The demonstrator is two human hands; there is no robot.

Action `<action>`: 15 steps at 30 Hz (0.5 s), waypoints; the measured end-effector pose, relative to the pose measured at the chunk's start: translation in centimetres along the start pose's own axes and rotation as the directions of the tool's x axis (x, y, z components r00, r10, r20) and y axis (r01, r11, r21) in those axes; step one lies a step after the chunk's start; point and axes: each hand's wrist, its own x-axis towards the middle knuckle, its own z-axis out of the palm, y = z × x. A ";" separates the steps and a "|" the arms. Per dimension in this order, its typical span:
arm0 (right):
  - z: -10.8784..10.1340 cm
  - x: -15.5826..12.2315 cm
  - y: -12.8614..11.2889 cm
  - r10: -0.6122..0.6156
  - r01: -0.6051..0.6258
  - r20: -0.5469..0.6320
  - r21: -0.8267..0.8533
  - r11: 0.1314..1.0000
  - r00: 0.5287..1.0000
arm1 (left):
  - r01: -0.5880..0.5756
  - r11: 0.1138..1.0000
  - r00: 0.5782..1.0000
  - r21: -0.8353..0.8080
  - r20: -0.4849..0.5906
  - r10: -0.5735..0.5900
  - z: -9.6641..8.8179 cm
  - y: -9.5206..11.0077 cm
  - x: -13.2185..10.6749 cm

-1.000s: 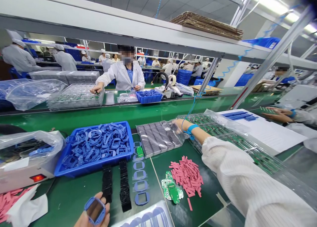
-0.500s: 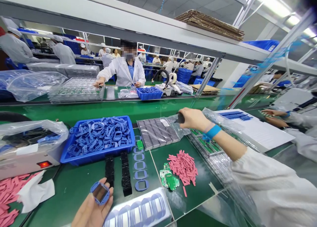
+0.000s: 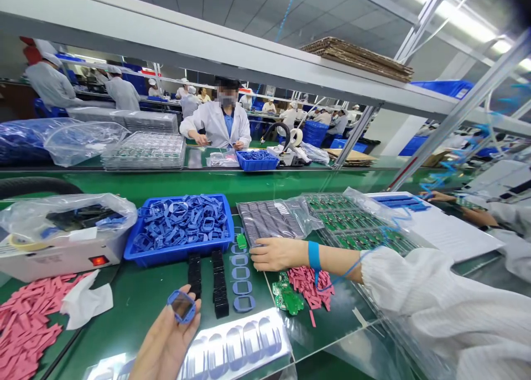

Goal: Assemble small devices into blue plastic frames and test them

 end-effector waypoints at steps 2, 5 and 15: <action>0.4 -0.3 0.2 -0.030 0.030 -0.014 -0.004 1.000 0.999 | 0.004 1.000 1.000 -0.009 0.014 -0.004 0.0 0.0 0.0; 0.9 -0.5 0.2 -0.052 0.052 -0.025 0.012 0.999 0.998 | 0.001 1.000 1.000 -0.009 0.019 -0.001 0.0 -0.1 0.1; -0.9 -3.1 1.0 0.303 -0.296 -0.006 0.198 0.934 0.953 | -0.022 1.000 1.000 0.012 -0.002 0.022 0.8 0.1 -0.2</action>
